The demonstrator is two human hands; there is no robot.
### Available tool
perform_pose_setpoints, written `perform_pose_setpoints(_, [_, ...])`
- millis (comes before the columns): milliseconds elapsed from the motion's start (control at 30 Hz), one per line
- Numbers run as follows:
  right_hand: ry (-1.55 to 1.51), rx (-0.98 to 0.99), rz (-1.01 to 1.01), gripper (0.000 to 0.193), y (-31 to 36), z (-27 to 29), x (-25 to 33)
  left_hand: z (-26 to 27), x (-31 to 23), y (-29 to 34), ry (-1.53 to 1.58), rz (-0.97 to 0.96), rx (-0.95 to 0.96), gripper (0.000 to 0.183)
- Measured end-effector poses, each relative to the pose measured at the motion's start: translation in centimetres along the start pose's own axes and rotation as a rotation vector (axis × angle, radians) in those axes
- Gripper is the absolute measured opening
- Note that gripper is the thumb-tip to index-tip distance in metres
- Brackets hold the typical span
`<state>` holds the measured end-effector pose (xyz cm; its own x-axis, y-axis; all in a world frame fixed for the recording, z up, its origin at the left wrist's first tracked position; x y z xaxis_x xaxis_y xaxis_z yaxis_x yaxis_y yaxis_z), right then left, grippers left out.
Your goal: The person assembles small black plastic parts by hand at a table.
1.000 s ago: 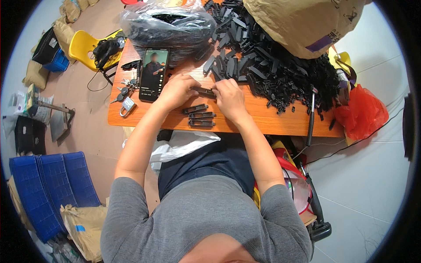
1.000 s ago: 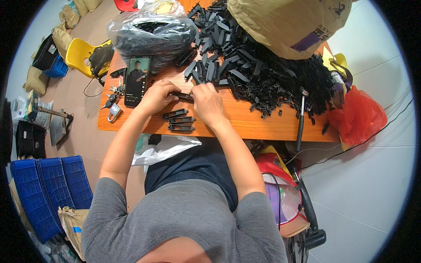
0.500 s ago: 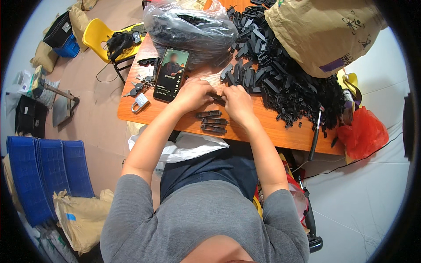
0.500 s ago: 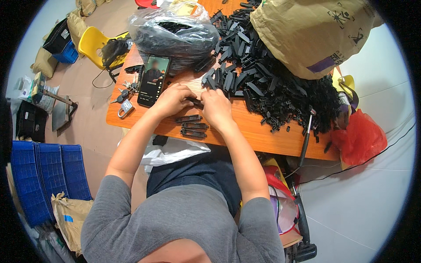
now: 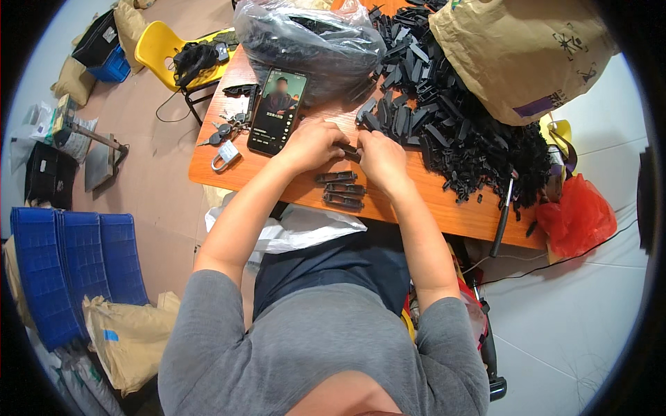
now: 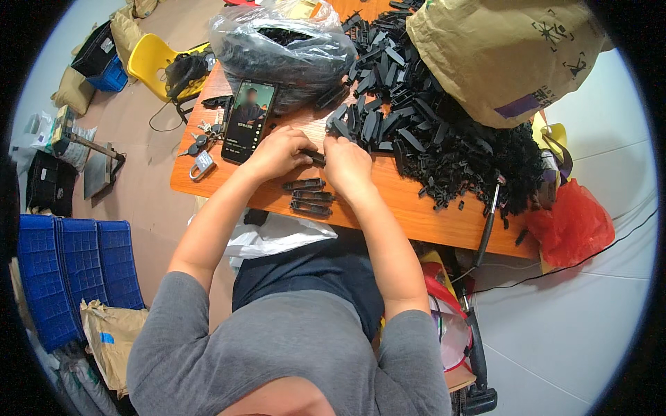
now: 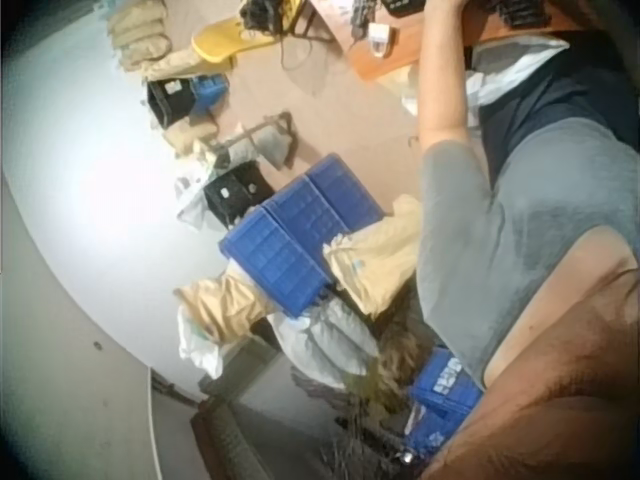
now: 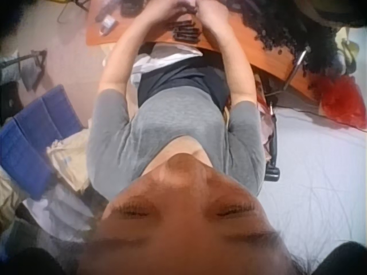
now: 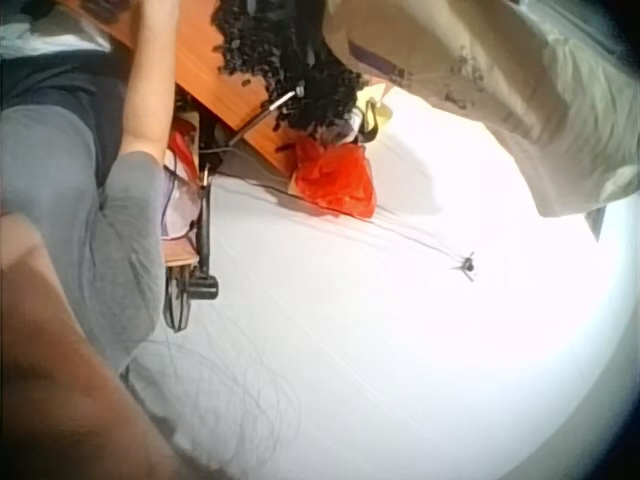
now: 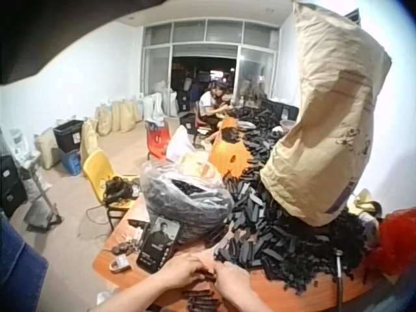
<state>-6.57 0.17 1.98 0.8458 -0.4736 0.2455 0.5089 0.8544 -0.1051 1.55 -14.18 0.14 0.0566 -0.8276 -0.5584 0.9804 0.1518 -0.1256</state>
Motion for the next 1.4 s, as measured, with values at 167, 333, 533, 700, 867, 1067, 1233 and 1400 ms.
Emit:
perform_pose_setpoints(167, [-0.111, -0.216, 0.109, 0.010, 2.7, -1.2, -1.0, -0.2, 0.1, 0.3, -0.015, -0.004, -0.025, 0.027])
perform_pose_setpoints(333, [-0.174, -0.304, 0.095, 0.013, 4.3, -1.1, -0.7, -0.1, 0.1, 0.2, -0.011, -0.011, -0.038, 0.026])
perform_pose_setpoints(533, [-0.061, -0.214, 0.013, 0.018, 3.6, -2.2, 0.6, -0.3, 0.3, 0.2, -0.029, -0.041, -0.046, 0.026])
perform_pose_setpoints(700, [-0.041, -0.211, -0.066, 0.013, 2.5, -2.3, 1.5, -0.1, -0.2, 0.4, -0.024, 0.007, -0.014, 0.026])
perform_pose_setpoints(867, [-0.365, -0.400, -0.189, 0.011, 5.7, -2.8, -0.2, -0.3, -0.6, 1.0, -0.008, 0.058, -0.012, 0.022])
perform_pose_setpoints(1067, [-0.524, -0.567, -0.247, 0.013, 10.3, -1.4, -1.3, -2.2, -0.4, 5.2, 0.361, 0.126, -0.053, 0.058])
perform_pose_setpoints(1233, [-0.642, -0.623, -0.333, 0.014, 12.4, -2.4, -1.9, -5.0, -2.7, 5.4, 0.496, -0.019, -0.183, 0.099])
perform_pose_setpoints(1400, [-0.700, -0.654, -0.312, 0.015, 12.9, -2.7, -2.1, -4.0, -3.6, 4.1, 0.835, 0.100, -0.162, 0.126])
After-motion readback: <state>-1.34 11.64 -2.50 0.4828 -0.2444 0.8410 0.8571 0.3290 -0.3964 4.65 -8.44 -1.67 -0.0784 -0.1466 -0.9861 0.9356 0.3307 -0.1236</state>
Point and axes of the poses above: each hand's wrist, its own y-axis away from the middle knuckle, its own z-axis out of the back of the hand, x = y × z, the point moved 3 cm from there along -y, towards the middle knuckle, and after that the axes turned 7 degrees about z, right-handed, at the moved point
